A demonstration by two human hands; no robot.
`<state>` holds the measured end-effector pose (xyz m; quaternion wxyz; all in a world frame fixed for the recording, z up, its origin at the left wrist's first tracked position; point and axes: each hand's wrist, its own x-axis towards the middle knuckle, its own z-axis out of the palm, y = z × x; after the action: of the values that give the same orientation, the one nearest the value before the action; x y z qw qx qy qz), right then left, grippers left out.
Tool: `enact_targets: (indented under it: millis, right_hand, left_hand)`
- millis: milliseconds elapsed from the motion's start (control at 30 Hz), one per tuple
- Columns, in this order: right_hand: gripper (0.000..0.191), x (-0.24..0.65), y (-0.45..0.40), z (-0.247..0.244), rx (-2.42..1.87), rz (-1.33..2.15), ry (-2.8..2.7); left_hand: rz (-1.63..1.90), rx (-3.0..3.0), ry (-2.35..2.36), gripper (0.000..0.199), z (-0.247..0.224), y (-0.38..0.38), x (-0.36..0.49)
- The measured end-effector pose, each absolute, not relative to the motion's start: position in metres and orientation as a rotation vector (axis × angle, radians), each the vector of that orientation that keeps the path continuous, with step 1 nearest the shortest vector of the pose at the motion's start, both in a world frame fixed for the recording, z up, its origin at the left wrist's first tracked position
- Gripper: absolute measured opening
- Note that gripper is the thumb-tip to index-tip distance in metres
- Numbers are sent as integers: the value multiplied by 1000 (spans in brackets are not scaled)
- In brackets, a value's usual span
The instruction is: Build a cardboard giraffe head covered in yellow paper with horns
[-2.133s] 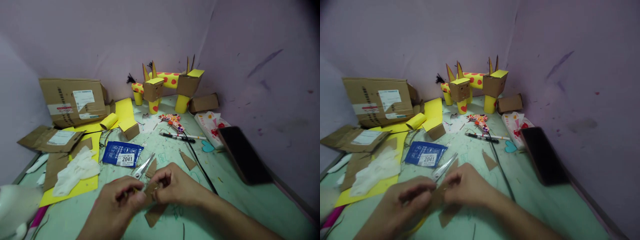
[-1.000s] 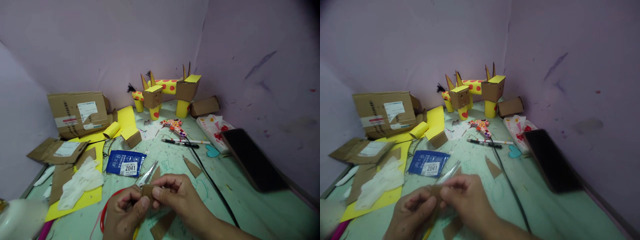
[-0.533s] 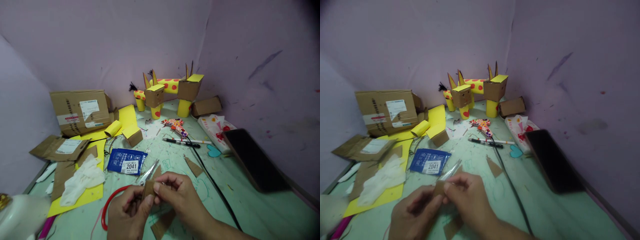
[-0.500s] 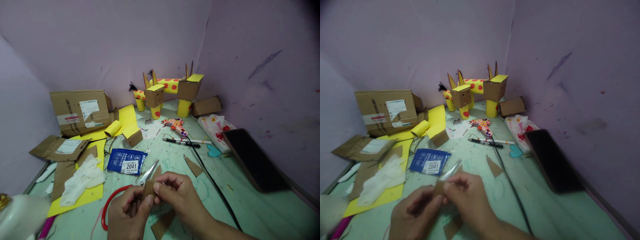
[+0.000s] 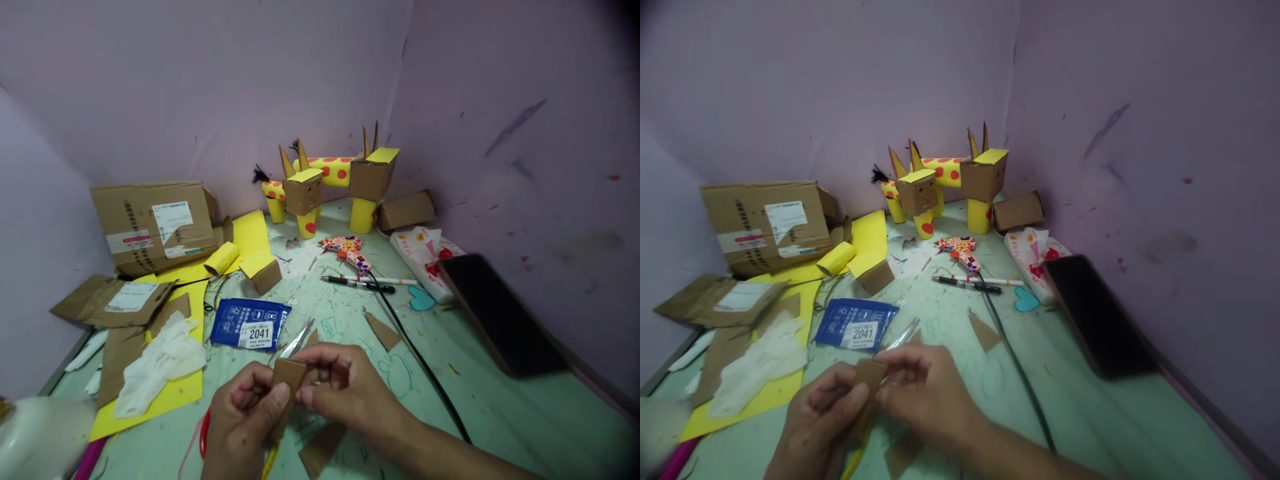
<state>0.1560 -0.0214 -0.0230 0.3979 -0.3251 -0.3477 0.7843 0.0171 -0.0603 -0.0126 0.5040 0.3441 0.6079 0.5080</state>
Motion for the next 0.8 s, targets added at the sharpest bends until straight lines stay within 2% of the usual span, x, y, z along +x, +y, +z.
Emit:
enact_targets:
  millis: [333, 667, 800]
  right_hand:
    - [20, 156, -23, -20, -1001, 1830, -956]
    - [17, 158, -24, -19, -1000, 1860, -930]
    - [21, 156, -25, -18, -1028, 1844, -923]
  left_hand:
    - [1214, 846, 1470, 30, -12, -65, 24]
    - [1206, 832, 1460, 30, -6, -66, 28]
    - [1191, 899, 1462, 31, -12, -67, 26]
